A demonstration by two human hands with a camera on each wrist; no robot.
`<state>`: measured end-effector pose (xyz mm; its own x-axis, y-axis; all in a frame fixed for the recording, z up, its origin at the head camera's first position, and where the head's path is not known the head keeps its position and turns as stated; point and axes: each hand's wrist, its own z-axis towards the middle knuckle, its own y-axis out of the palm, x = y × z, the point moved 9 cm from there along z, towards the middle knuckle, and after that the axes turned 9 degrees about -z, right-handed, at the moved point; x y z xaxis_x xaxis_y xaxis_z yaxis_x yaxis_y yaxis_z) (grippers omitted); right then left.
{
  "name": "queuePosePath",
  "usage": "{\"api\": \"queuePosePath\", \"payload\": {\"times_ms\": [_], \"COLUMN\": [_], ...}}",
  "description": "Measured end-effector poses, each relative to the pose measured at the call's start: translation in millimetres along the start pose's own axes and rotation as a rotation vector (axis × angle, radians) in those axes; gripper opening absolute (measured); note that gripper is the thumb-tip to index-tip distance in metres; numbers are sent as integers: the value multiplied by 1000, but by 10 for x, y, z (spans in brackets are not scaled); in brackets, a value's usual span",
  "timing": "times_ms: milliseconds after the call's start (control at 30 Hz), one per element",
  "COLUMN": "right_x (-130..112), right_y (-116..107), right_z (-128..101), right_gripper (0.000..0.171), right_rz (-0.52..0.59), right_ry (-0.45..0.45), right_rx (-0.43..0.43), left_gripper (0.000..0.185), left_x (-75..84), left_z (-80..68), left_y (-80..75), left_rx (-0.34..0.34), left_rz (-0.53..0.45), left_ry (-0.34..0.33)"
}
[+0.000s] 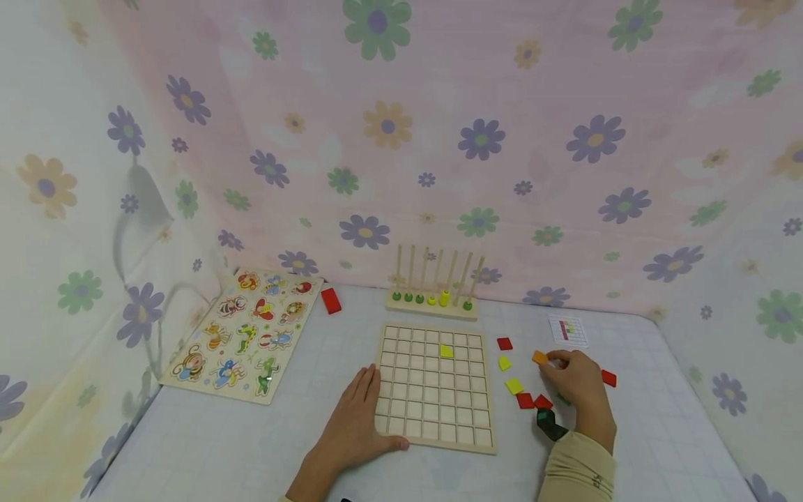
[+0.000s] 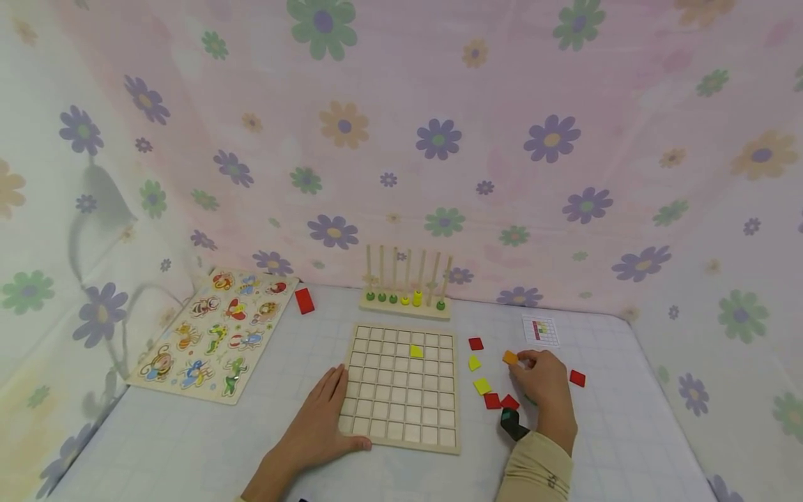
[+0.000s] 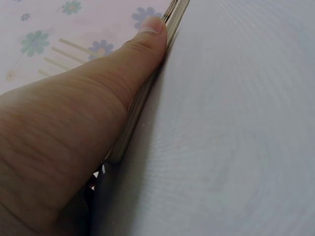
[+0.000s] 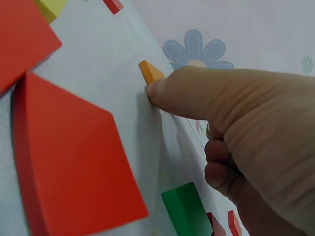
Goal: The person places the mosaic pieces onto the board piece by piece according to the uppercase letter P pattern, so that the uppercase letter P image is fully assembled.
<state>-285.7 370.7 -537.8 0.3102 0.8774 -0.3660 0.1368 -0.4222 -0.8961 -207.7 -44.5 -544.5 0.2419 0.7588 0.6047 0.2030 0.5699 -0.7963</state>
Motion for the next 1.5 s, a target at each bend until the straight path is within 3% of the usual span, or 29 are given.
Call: {"api": "queuePosePath", "payload": {"times_ms": [333,667,1500], "right_x": [3,-160,-1036], "right_y": [-24,-52,-73], "right_z": [-12,-64,-138], "right_gripper": [49,46,30], "right_rz": [-13,16,-35], "right_ry": [2,-24,-378], "right_rx": [16,25,146], "left_gripper": [137,137,137], "left_x": [-25,-34,-28], "left_z": [-4,-7,4], "left_y": [42,37,23], "left_rx": [-9,-8,-8], "left_rz": [6,14,7], "left_ry": [-16,-15,-15]}}
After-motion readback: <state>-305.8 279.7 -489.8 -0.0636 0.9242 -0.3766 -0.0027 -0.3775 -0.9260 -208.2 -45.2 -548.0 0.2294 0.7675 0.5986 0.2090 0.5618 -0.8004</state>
